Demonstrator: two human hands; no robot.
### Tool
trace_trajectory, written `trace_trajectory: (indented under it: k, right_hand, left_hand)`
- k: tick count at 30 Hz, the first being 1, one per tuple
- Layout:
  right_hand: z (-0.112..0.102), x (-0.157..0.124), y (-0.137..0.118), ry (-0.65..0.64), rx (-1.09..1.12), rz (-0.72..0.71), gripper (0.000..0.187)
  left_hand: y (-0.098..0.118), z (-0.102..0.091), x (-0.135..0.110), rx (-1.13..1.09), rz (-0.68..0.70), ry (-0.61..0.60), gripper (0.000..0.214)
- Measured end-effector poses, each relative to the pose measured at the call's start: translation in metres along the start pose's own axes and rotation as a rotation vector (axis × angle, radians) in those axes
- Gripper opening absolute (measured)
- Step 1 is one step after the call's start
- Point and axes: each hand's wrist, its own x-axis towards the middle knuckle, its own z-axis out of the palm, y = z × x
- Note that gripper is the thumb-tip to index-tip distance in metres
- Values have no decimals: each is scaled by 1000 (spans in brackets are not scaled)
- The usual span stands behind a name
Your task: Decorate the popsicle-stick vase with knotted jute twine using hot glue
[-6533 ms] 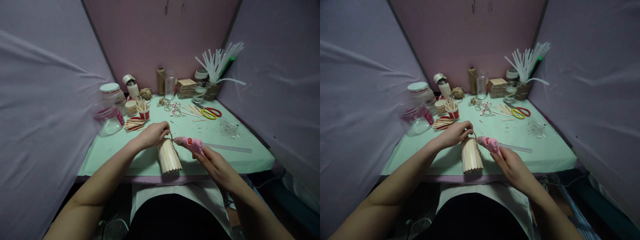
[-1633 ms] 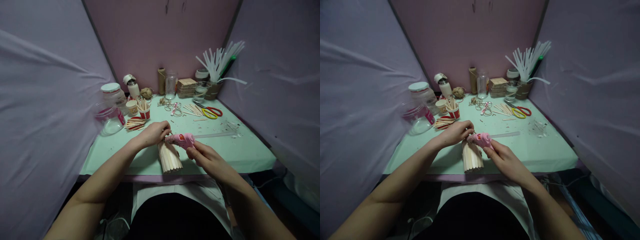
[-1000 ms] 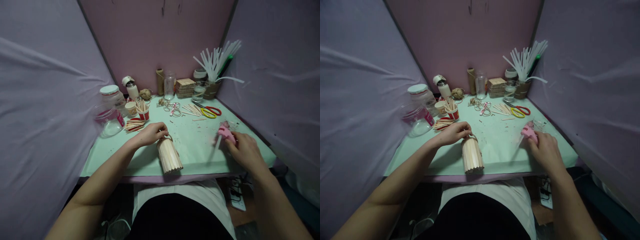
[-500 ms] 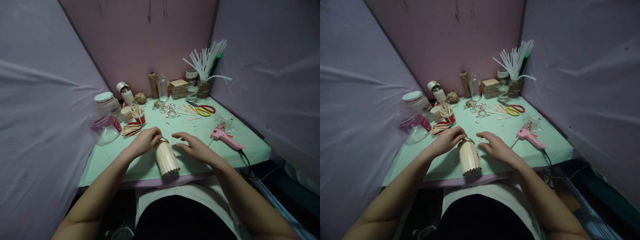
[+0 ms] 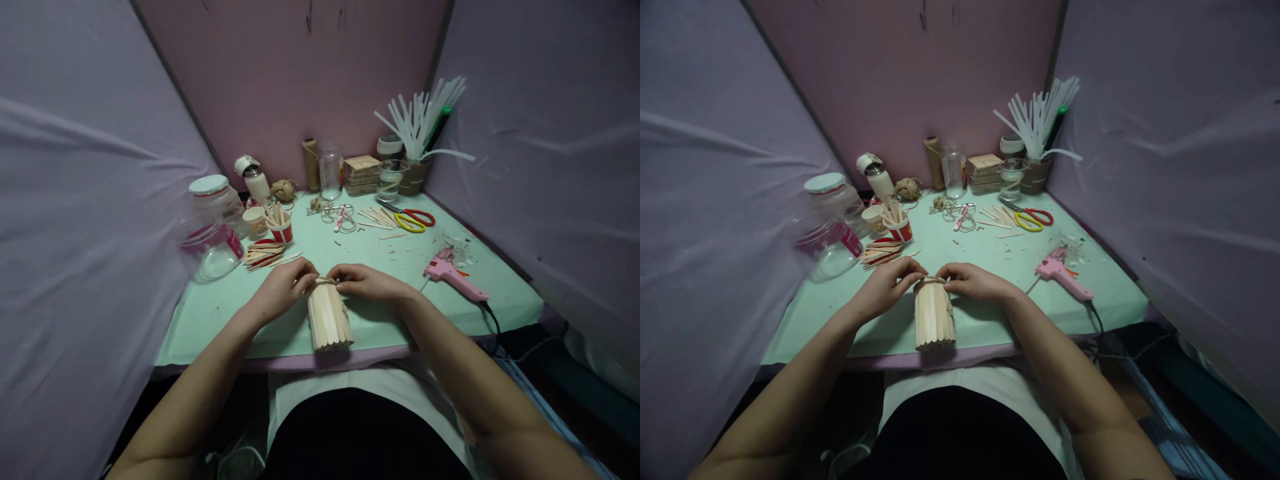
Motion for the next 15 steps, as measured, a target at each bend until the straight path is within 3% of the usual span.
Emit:
trace_trajectory:
  k: [7,15]
  right_hand:
    - [3,-2,-6,-36,99,16,26]
    - [0,-16,-35,-67,-1,-48,27]
  left_hand:
    - [-12,5,-15,-78,-33,38,19]
    - [-15,15,-27,-244,60,123,19]
